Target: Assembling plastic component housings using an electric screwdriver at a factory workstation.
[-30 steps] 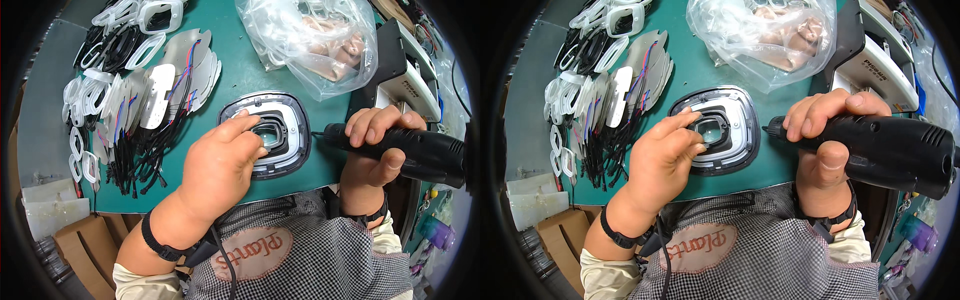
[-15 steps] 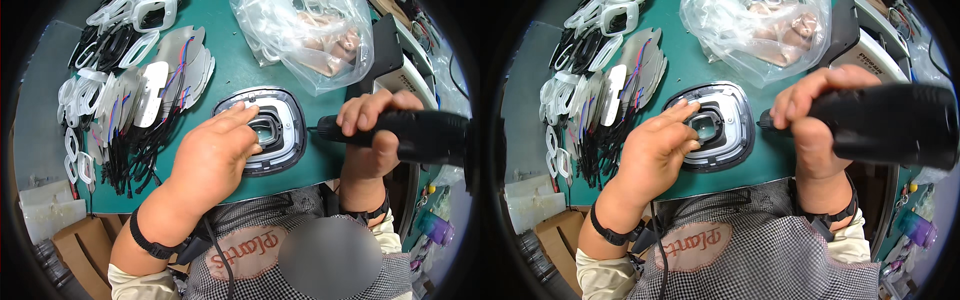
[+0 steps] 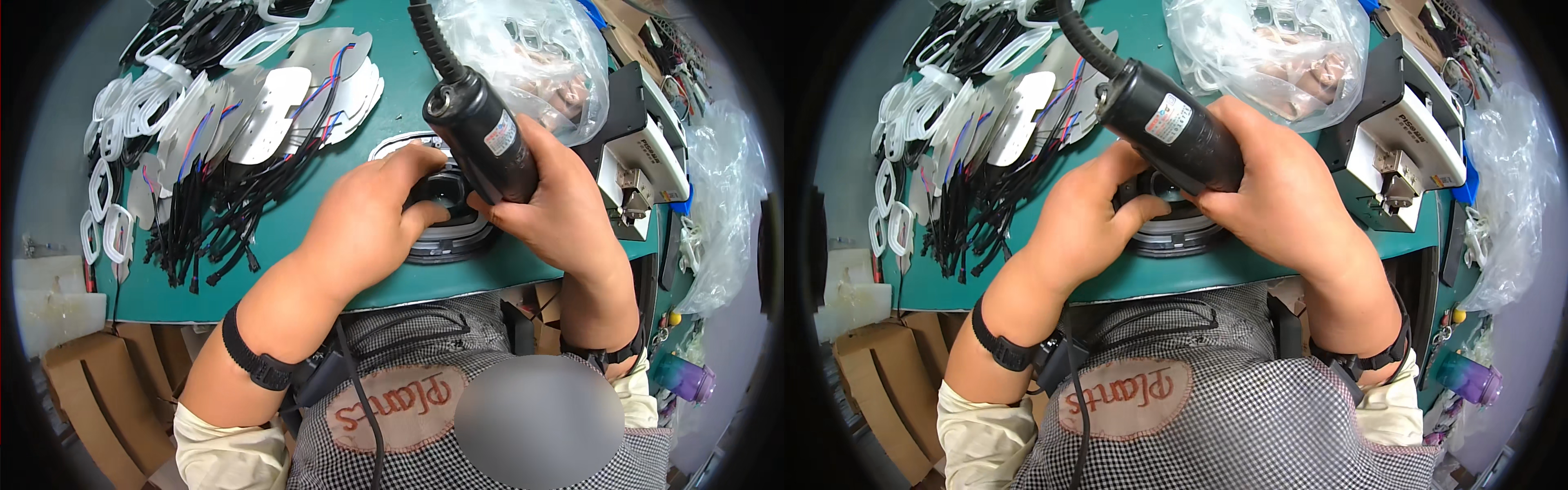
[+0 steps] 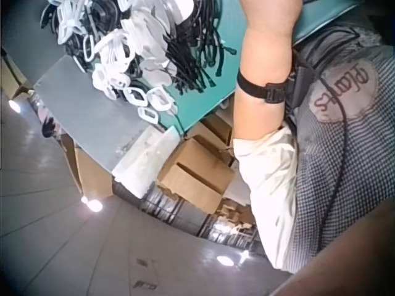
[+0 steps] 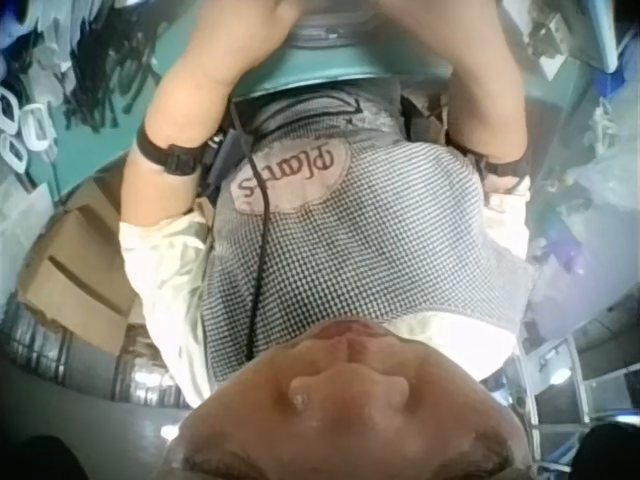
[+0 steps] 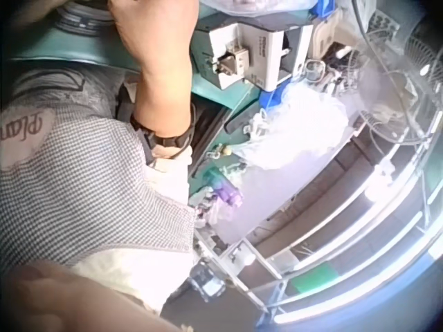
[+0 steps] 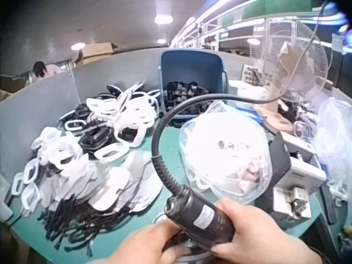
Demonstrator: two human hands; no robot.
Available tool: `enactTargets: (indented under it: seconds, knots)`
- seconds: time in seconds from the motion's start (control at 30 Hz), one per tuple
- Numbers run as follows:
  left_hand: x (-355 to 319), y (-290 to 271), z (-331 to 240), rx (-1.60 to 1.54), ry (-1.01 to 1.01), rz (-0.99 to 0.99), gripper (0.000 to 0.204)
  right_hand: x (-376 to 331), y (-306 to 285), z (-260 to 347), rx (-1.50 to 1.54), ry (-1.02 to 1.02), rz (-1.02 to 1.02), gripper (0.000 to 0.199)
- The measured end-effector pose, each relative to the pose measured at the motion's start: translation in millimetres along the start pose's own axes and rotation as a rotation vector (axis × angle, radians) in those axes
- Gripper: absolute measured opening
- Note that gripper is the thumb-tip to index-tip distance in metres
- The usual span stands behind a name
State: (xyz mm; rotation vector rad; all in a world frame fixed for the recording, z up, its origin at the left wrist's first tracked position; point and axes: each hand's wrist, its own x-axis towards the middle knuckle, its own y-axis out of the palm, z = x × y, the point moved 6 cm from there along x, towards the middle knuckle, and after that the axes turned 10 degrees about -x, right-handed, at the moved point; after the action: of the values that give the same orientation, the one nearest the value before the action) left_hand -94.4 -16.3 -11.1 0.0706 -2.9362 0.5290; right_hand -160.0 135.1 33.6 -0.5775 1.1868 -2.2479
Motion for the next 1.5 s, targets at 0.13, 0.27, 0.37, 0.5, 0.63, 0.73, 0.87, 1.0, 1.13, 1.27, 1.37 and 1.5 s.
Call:
enactTargets:
  seconds: [0.13, 0.27, 0.37, 0.5, 0.63, 0.73, 0.87, 1.0, 1.13, 1.27, 1.37, 1.5]
  knots:
    - [3, -3, 5, 0.034, 0.087, -0.018, 0.035, 3, 9, -1, -0.033, -0.033, -0.007, 0.050]
    - [0, -6, 3, -0.038, 0.079, -0.067, 0.029, 4, 15, 2, -0.060, -0.055, -0.028, 0.039]
    - [0, -6, 7, -0.020, 0.079, -0.052, 0.034, 6, 13, 3, -0.086, -0.105, -0.024, 0.042]
    - [0, -5, 9, -0.071, 0.064, -0.088, 0.030, 7, 15, -3, -0.068, -0.080, 0.030, 0.051]
    - [1, -4, 8, -0.081, 0.077, -0.092, 0.028, 8, 15, -3, -0.079, -0.073, 0.058, 0.049]
    - [1, -6, 9, -0.056, 0.063, -0.056, 0.030, 9, 19, -3, -0.048, -0.102, 0.068, 0.044]
    - [3, -4, 3, 0.005, 0.084, -0.018, 0.033, 5, 16, 1, -0.101, -0.097, 0.048, 0.044]
    - [4, -6, 6, -0.008, -0.024, -0.005, 0.033, 5, 16, 2, -0.081, -0.131, 0.032, 0.044]
    - [5, -8, 4, 0.021, 0.006, -0.023, 0.032, 4, 14, 7, -0.119, -0.132, 0.015, 0.043]
    - [3, -7, -5, 0.084, -0.041, 0.011, 0.031, 2, 16, 4, -0.121, -0.114, 0.044, 0.041]
    - [3, -5, -9, 0.166, 0.064, -0.004, 0.031, 0, 17, 5, -0.125, -0.134, 0.044, 0.041]
    - [2, -1, -15, 0.267, 0.171, -0.017, 0.032, -2, 14, 5, -0.153, -0.156, 0.011, 0.041]
